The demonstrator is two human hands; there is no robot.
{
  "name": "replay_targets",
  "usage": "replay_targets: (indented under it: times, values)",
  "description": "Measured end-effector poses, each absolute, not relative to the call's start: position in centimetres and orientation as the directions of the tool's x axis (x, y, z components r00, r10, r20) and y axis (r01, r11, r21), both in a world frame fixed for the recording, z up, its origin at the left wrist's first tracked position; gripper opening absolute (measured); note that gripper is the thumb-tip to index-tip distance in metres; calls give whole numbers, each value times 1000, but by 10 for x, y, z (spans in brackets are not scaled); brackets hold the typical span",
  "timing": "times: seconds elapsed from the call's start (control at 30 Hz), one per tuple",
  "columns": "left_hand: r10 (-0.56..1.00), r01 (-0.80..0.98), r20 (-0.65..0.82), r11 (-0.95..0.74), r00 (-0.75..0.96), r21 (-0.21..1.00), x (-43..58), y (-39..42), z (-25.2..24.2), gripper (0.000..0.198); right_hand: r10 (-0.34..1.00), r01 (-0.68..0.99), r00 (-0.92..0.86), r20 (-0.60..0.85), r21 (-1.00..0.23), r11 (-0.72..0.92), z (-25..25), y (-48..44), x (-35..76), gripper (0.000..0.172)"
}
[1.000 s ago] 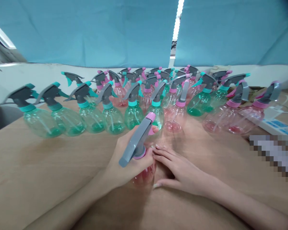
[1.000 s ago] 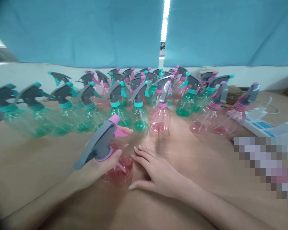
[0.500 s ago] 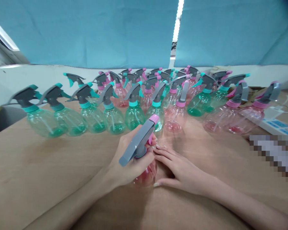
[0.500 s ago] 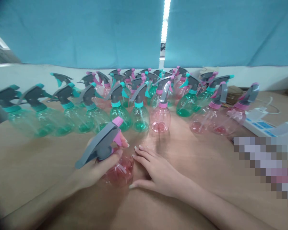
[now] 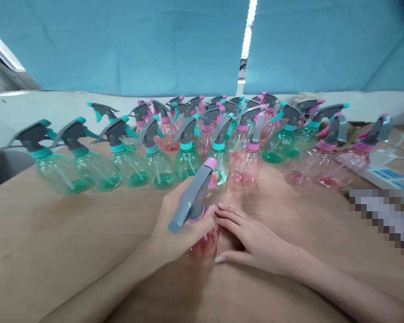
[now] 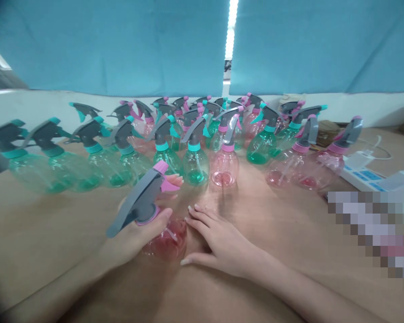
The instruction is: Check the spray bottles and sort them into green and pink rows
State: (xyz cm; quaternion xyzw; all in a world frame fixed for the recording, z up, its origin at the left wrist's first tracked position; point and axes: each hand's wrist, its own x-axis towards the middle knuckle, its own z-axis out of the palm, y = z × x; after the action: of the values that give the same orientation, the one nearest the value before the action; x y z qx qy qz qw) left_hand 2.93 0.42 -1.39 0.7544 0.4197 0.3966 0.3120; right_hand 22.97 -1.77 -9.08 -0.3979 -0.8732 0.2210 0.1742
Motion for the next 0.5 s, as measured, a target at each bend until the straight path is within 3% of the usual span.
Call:
replay_targets:
  times: [0.5]
  values:
    - [902,339,320,-409,289,847,32,3,-11,43,764,616,-634,124,-516,595,-91,-18,229,80]
